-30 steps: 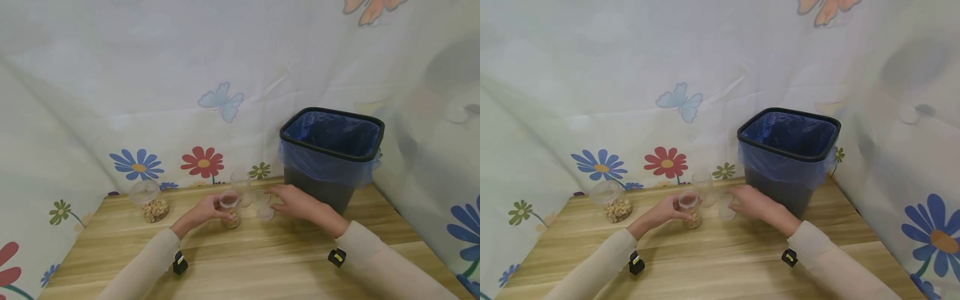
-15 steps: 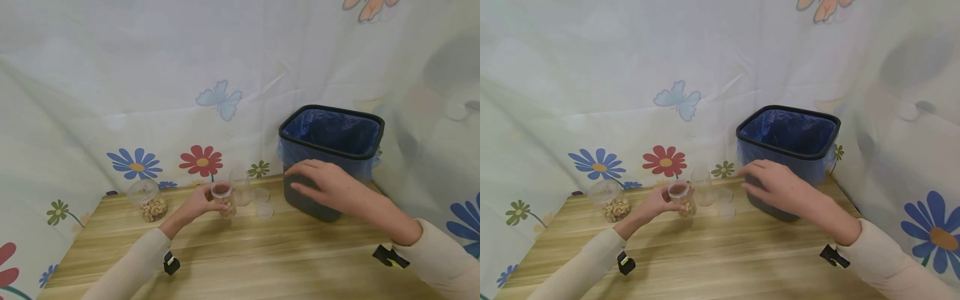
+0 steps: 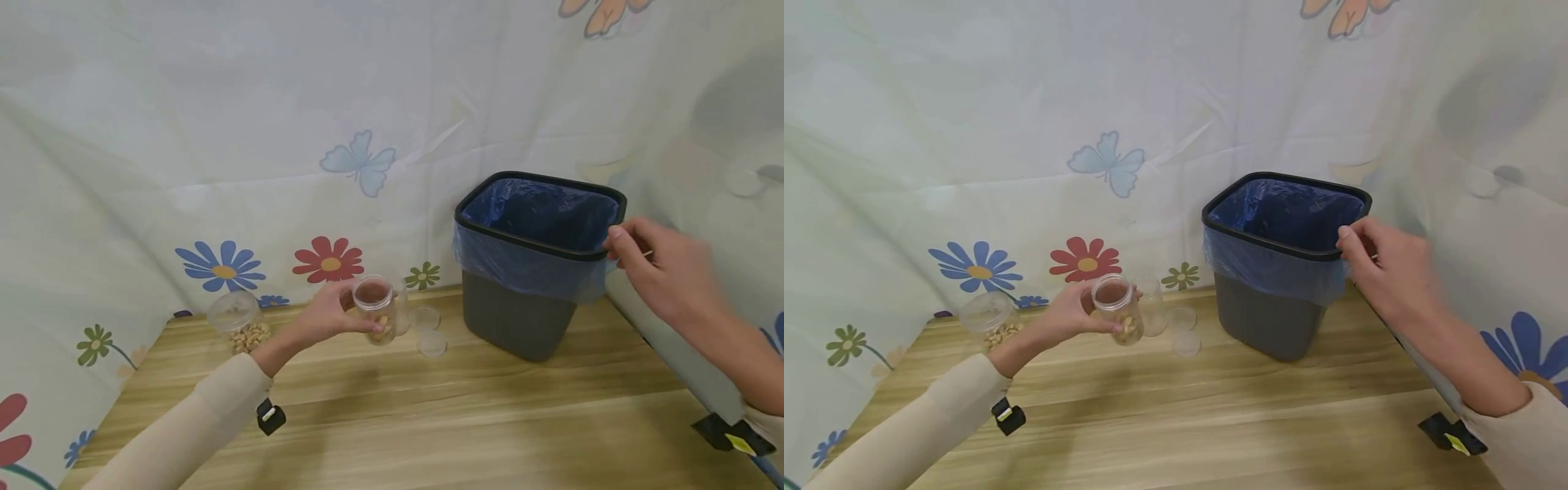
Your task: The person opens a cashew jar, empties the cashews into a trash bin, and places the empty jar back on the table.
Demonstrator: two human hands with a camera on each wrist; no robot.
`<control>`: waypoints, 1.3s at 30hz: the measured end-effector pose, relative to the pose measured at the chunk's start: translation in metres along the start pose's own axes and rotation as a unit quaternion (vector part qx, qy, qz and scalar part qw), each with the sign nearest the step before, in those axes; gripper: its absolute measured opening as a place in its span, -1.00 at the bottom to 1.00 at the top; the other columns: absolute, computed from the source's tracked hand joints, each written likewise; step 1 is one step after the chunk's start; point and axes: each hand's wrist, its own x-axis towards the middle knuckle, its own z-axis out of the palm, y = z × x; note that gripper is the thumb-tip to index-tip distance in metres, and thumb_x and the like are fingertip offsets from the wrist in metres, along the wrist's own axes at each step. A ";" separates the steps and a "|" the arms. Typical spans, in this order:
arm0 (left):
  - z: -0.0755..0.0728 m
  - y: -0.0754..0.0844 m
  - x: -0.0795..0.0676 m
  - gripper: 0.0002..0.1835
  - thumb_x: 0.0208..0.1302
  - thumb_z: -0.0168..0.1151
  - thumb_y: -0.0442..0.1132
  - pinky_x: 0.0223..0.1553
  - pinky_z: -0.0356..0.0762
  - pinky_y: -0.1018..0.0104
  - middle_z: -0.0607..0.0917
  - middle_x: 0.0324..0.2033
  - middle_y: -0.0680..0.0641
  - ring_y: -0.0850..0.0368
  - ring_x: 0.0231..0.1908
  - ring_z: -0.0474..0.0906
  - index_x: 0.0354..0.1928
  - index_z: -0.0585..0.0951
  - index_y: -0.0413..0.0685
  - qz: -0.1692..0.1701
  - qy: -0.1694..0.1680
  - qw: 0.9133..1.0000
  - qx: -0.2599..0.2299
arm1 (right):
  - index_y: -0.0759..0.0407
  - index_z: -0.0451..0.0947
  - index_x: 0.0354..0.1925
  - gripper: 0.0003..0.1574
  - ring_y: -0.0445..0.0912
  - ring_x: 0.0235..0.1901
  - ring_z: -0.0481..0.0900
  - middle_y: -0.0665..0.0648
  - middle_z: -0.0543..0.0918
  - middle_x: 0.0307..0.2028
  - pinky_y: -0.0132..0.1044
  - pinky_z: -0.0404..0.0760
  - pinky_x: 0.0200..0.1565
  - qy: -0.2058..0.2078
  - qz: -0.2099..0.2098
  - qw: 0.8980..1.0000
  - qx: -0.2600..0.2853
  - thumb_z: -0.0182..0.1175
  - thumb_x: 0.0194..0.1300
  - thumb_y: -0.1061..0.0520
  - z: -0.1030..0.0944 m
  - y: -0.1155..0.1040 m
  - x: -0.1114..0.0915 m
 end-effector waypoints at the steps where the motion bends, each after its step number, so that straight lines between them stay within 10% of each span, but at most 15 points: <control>1: 0.000 0.004 0.001 -0.36 0.01 0.62 -0.33 0.23 0.52 0.20 0.73 0.07 -0.04 0.06 0.13 0.63 0.20 0.63 -0.06 0.004 -0.003 1.000 0.005 | 0.26 0.59 -0.12 -0.57 -0.60 -0.46 0.41 0.27 0.69 -0.28 -0.68 0.37 -0.40 -0.007 0.020 1.000 0.002 -0.06 0.62 -0.03 -0.001 0.006 0.000; 6: -0.003 0.020 0.008 -0.38 0.03 0.61 -0.35 0.23 0.51 0.18 0.73 0.04 0.00 0.06 0.11 0.64 0.19 0.63 -0.04 0.013 -0.016 1.000 0.015 | 0.38 0.47 0.04 -0.42 -0.51 -0.35 0.58 0.23 0.66 -0.13 -0.62 0.56 -0.31 -0.084 0.094 0.988 0.085 -0.18 0.66 -0.11 0.000 0.036 0.007; 10: -0.004 0.029 0.013 -0.39 0.04 0.61 -0.30 0.18 0.55 0.15 0.72 0.02 0.00 0.06 0.08 0.64 0.20 0.62 -0.01 0.016 -0.025 0.999 0.026 | 0.39 0.39 0.14 -0.35 -0.39 -0.16 0.64 -0.09 0.63 -0.10 -0.46 0.67 -0.15 -0.129 0.136 0.960 0.207 -0.20 0.65 -0.17 0.005 0.057 0.016; 17: -0.002 0.041 0.019 -0.38 0.05 0.62 -0.24 0.21 0.53 0.11 0.72 0.03 0.03 0.10 0.08 0.64 0.20 0.62 0.03 0.030 -0.018 0.998 0.043 | 0.03 0.64 -0.07 -0.68 -0.21 -0.12 0.69 -0.04 0.66 -0.13 -0.37 0.69 -0.11 -0.150 0.184 0.857 0.457 0.00 0.60 -0.05 0.009 0.086 0.033; 19: -0.002 0.045 0.022 -0.38 0.04 0.62 -0.26 0.21 0.53 0.12 0.72 0.03 0.02 0.10 0.08 0.64 0.20 0.63 0.01 0.033 -0.014 0.998 0.042 | 0.06 0.62 -0.07 -0.71 -0.19 -0.14 0.69 -0.02 0.62 -0.13 -0.36 0.69 -0.12 -0.150 0.194 0.844 0.478 0.01 0.60 -0.03 0.010 0.089 0.035; 39: -0.004 0.079 0.105 -0.44 0.09 0.60 -0.03 -0.03 0.64 0.16 0.72 -0.03 0.07 0.17 -0.04 0.67 0.14 0.62 0.13 0.027 0.082 0.992 0.095 | 0.28 -0.13 0.50 -0.03 -0.26 -0.10 0.53 0.09 0.26 0.14 -0.42 0.64 -0.13 -0.161 0.272 0.852 0.418 -0.01 0.53 -0.27 0.016 0.084 0.039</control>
